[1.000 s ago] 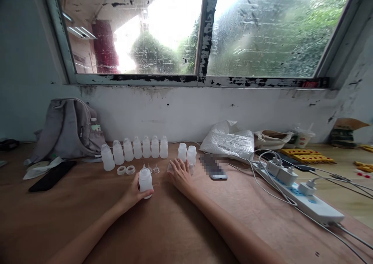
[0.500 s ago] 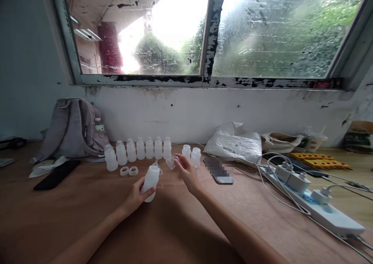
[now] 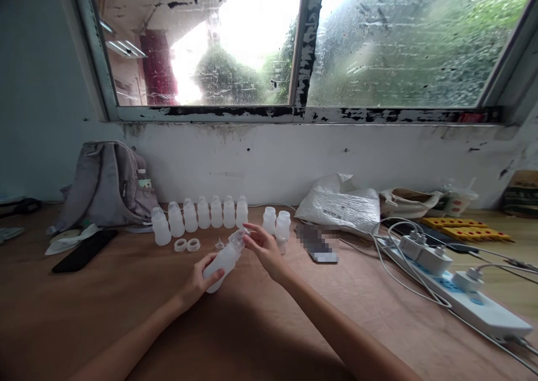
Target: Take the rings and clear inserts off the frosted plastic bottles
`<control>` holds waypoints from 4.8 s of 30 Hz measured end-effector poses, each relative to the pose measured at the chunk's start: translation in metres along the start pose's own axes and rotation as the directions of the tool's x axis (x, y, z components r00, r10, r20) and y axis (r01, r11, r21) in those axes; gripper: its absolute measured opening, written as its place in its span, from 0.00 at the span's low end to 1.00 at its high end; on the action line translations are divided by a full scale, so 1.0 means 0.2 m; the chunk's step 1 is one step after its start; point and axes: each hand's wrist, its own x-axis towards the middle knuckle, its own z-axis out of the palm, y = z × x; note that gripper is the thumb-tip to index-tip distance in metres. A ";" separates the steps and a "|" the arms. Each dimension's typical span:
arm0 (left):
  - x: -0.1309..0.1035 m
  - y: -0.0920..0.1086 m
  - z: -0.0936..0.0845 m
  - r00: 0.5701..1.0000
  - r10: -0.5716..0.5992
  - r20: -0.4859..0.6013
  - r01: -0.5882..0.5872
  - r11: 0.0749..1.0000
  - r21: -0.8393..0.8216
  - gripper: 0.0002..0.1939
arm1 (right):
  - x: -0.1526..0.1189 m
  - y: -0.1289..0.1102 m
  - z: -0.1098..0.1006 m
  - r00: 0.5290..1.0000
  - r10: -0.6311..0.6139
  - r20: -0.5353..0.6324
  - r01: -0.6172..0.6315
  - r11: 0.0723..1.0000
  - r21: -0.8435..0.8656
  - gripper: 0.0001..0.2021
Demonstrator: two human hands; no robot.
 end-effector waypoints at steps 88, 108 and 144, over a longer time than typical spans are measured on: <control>-0.04 0.00 0.03 0.997 0.040 -0.063 -0.028 0.982 0.184 0.15 | -0.05 0.10 0.04 0.997 0.038 0.068 -0.042 0.998 0.054 0.13; 0.12 -0.16 -0.07 0.930 -0.015 -0.367 0.057 0.993 0.104 0.17 | 0.52 -0.10 -0.28 0.962 -0.270 -0.045 0.048 0.330 -0.943 0.14; 0.27 -0.30 -0.44 0.996 0.084 0.002 -0.022 0.233 0.972 0.22 | 0.37 0.27 -0.02 0.974 -0.127 0.188 0.217 0.274 -0.937 0.08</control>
